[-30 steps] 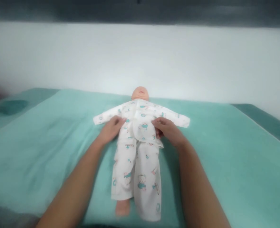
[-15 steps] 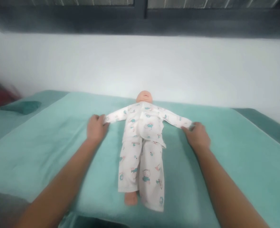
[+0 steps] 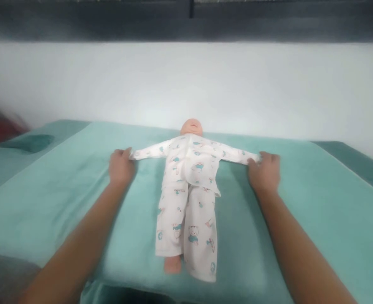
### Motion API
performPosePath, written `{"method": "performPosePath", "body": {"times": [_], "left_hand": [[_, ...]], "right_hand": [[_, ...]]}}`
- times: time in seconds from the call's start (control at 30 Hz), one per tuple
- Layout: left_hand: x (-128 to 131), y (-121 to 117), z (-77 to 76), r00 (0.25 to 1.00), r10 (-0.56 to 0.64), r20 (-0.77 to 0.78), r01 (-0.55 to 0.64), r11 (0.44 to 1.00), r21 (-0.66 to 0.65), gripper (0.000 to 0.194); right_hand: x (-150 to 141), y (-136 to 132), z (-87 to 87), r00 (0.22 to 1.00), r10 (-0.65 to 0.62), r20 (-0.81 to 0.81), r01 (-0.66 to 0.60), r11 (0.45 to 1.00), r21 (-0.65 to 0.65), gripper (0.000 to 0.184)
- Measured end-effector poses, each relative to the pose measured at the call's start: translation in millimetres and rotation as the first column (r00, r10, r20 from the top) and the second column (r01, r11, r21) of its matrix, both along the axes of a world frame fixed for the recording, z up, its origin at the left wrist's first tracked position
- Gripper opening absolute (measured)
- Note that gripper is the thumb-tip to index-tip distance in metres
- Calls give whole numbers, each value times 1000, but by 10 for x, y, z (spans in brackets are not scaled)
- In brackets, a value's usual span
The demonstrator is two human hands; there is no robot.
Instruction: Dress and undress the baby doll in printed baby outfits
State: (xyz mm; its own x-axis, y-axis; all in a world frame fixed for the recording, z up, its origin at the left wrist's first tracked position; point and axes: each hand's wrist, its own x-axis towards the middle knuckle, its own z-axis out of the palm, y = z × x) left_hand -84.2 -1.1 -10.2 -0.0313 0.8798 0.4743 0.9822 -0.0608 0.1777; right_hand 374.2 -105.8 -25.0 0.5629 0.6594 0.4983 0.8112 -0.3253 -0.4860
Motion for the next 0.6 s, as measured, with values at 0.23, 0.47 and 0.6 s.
{"method": "performPosePath", "body": {"times": [0.23, 0.47, 0.6], "left_hand": [[352, -905, -82, 900, -401, 169, 404, 914, 20, 42], [514, -1994, -186, 673, -542, 504, 619, 785, 18, 31], [516, -2524, -204, 471, -498, 728, 693, 719, 43, 36]], "right_hand": [[-912, -615, -10, 678, 622, -391, -707, 697, -118, 32], [-1375, -1255, 2, 813, 496, -305, -526, 850, -20, 27], [-1737, -1859, -53, 736, 537, -412, -513, 840, 178, 27]]}}
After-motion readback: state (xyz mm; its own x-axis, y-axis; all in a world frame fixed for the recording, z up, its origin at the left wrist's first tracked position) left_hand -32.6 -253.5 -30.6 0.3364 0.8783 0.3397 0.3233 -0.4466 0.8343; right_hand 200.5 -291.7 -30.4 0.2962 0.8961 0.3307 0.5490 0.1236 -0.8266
